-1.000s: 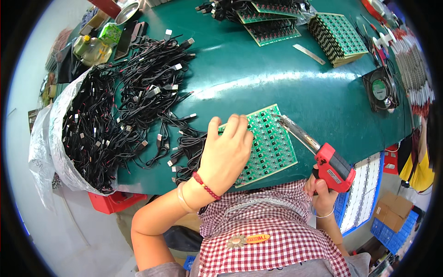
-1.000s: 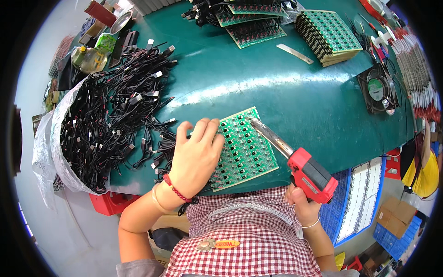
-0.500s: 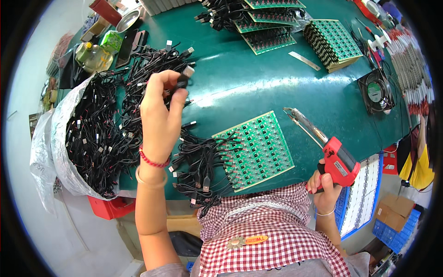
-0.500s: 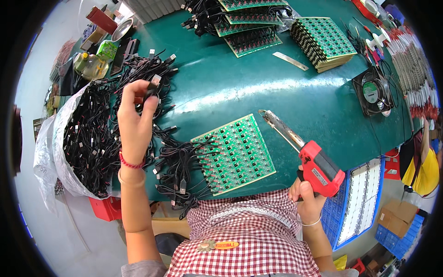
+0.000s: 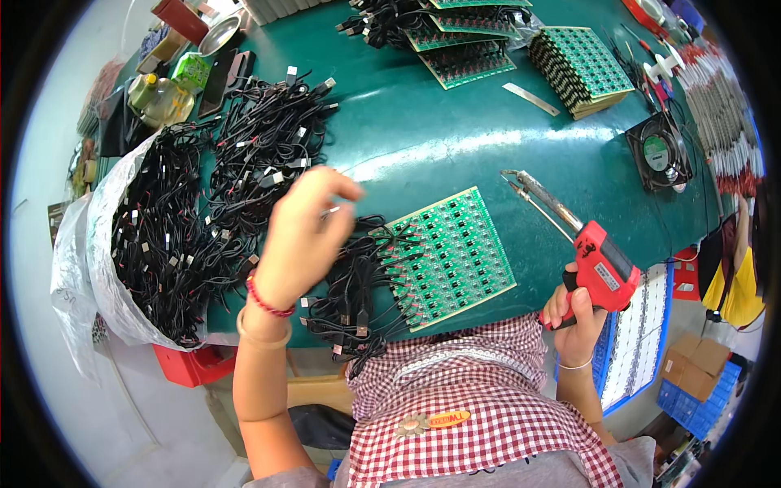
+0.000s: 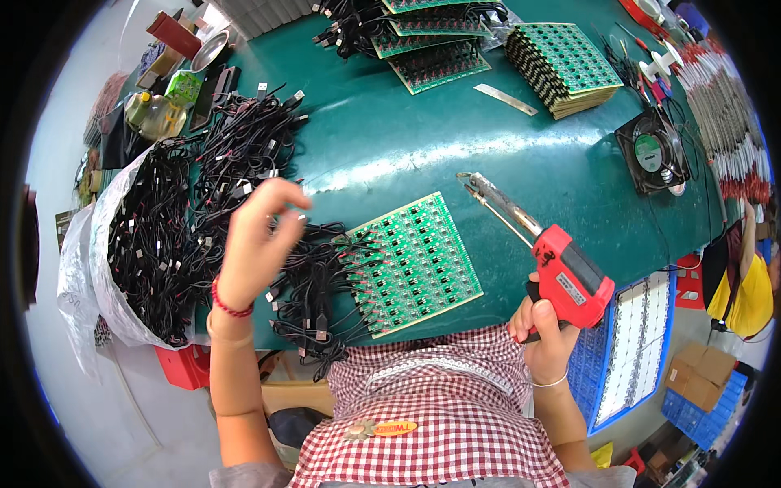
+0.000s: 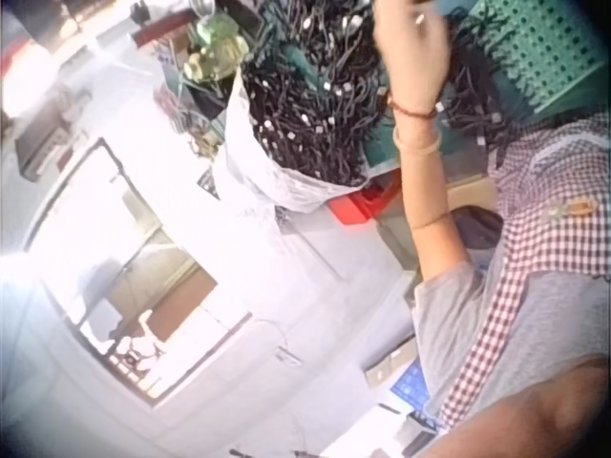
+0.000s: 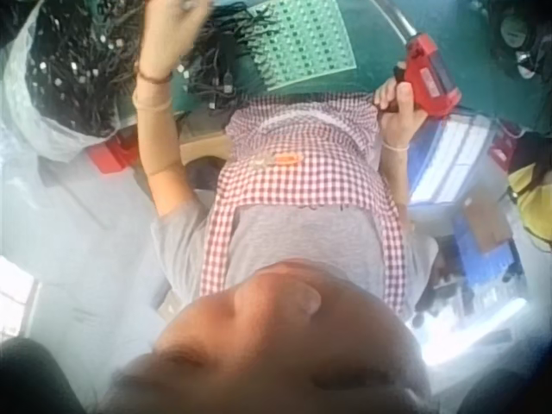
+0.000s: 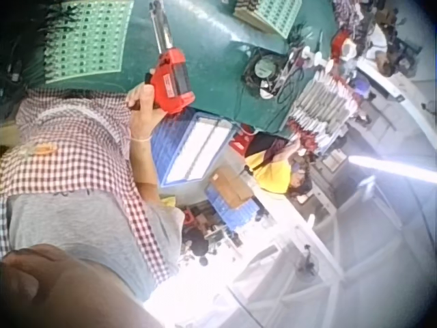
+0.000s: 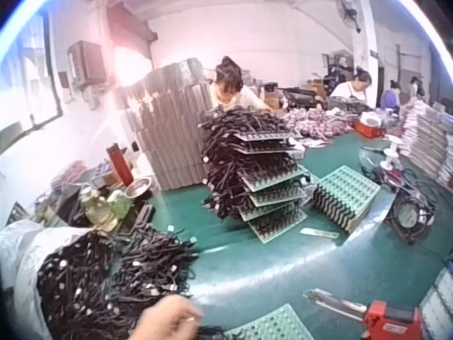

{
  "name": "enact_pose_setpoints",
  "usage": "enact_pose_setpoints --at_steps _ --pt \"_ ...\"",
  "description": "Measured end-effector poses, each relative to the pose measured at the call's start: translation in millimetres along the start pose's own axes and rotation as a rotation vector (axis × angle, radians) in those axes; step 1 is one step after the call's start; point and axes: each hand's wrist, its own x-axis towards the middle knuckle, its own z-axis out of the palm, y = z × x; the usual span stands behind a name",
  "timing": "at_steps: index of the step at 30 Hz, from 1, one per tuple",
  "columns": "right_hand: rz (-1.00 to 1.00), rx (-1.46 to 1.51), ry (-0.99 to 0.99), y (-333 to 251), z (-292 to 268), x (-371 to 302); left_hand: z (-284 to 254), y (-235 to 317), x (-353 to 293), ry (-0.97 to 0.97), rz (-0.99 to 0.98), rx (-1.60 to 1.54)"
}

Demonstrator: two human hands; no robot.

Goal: The person solders USB cables onto a circuit board using a soldering iron, attaching the wires one by one.

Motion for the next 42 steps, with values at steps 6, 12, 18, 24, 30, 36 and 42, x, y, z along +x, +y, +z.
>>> enact_pose_setpoints --at_steps 6,12,18,24,30,36,42 --pt "-0.025 0.087 0.002 -13.5 6.6 -3.0 18.7 -20.1 19.2 -0.39 0.265 0.333" --pt "0.017 0.111 0.068 -12.6 3.3 -4.1 21.0 -13.0 15.0 -0.392 0.203 0.261" --pt "0.02 0.111 0.087 -15.1 28.3 0.4 31.8 38.5 0.0 0.212 0.05 0.01" --pt "-0.014 -0.009 -0.16 -29.5 72.8 2.6 52.6 79.7 -20.7 0.148 0.146 0.294" --pt "0.048 -0.018 -0.182 -24.2 94.1 2.4 67.6 84.1 -37.7 0.122 0.111 0.126" --pt "-0.061 -0.143 -0.243 -15.4 87.0 2.0 66.7 88.0 -44.6 0.023 0.093 0.05" --pt "0.029 -0.149 -0.297 -19.1 81.5 0.2 61.1 82.9 -47.1 -0.035 0.065 -0.143"
